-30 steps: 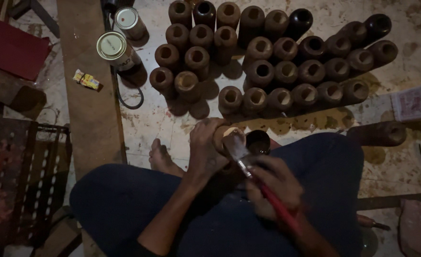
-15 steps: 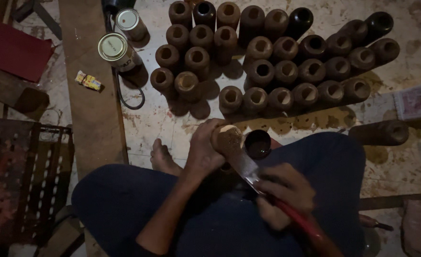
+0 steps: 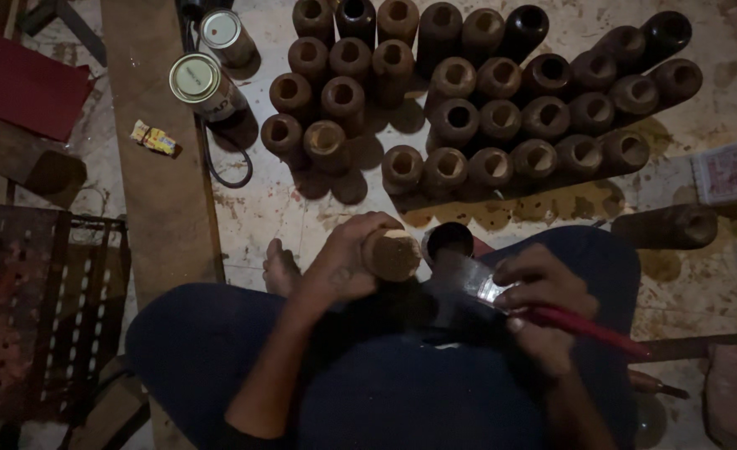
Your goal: The person sits on the floor and repeatedly picks up small hollow wooden objects, applies a dark liquid finish with a brush, and places them back on a wooden board. The person rotates each object to coat the exterior and interior surfaces before returning it to the group.
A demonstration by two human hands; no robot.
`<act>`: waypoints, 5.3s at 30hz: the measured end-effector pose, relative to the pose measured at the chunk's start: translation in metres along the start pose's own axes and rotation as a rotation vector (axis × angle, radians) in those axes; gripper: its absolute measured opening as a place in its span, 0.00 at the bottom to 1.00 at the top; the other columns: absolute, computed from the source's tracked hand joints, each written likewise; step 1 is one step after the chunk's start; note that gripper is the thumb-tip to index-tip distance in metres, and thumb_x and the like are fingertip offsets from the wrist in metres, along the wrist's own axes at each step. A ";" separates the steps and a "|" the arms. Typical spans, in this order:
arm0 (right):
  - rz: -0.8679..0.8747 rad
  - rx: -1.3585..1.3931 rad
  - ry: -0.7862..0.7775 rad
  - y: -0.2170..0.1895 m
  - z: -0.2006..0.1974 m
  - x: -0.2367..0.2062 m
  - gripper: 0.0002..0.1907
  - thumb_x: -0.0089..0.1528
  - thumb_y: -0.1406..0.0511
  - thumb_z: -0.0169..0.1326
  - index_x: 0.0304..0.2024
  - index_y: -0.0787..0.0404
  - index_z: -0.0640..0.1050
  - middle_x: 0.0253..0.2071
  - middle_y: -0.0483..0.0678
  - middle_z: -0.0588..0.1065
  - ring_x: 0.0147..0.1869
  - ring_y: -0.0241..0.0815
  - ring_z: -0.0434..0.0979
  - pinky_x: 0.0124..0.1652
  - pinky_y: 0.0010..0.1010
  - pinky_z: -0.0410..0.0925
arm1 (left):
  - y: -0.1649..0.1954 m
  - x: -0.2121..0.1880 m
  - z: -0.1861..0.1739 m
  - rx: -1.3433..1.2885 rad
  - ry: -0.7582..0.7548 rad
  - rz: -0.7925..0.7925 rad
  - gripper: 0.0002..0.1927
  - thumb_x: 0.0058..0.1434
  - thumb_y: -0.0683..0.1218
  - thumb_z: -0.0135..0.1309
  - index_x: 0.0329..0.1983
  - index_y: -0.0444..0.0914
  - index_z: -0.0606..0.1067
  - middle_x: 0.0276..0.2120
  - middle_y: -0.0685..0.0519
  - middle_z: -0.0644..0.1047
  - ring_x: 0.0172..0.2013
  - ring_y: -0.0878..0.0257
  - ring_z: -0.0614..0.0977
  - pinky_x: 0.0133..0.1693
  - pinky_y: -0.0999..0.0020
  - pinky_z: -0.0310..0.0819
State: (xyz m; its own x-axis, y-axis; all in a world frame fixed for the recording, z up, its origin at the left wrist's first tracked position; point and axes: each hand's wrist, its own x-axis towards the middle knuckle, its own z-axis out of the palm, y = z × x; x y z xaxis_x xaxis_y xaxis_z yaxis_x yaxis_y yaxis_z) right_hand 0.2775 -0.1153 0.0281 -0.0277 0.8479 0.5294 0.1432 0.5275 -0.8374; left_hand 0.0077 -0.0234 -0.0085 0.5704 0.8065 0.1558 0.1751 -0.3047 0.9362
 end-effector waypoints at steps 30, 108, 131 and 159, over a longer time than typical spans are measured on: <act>0.115 0.503 -0.213 0.028 0.010 0.017 0.07 0.56 0.62 0.60 0.33 0.58 0.78 0.46 0.52 0.78 0.51 0.44 0.77 0.49 0.34 0.72 | 0.015 -0.015 -0.017 0.097 -0.298 -0.147 0.57 0.54 0.88 0.28 0.56 0.38 0.77 0.46 0.45 0.77 0.48 0.51 0.78 0.53 0.58 0.68; 0.539 1.217 0.476 0.086 -0.009 -0.009 0.23 0.58 0.68 0.54 0.56 0.67 0.78 0.55 0.55 0.77 0.62 0.53 0.74 0.67 0.47 0.63 | 0.009 0.096 -0.020 0.977 -0.099 0.004 0.32 0.49 0.49 0.66 0.57 0.38 0.70 0.42 0.39 0.74 0.43 0.40 0.77 0.44 0.44 0.71; 0.448 0.895 0.363 0.071 -0.019 -0.012 0.19 0.59 0.65 0.54 0.50 0.70 0.79 0.52 0.59 0.78 0.50 0.47 0.79 0.51 0.36 0.70 | 0.000 -0.014 0.018 0.019 0.393 -0.198 0.28 0.50 0.44 0.72 0.53 0.35 0.75 0.46 0.48 0.83 0.48 0.61 0.86 0.52 0.67 0.81; -0.221 -0.498 -0.136 0.004 0.055 -0.015 0.12 0.66 0.62 0.56 0.47 0.63 0.81 0.48 0.52 0.82 0.46 0.48 0.84 0.44 0.35 0.76 | 0.013 -0.001 0.027 0.413 0.485 0.103 0.33 0.41 0.45 0.71 0.51 0.37 0.73 0.49 0.45 0.78 0.54 0.45 0.79 0.57 0.51 0.69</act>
State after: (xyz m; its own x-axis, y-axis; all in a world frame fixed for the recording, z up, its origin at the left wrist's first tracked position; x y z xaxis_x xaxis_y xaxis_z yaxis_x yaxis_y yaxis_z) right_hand 0.2240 -0.1232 0.0092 -0.2327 0.7368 0.6348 0.5683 0.6327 -0.5260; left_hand 0.0309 -0.0421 -0.0050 0.1901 0.8708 0.4533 0.4885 -0.4844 0.7257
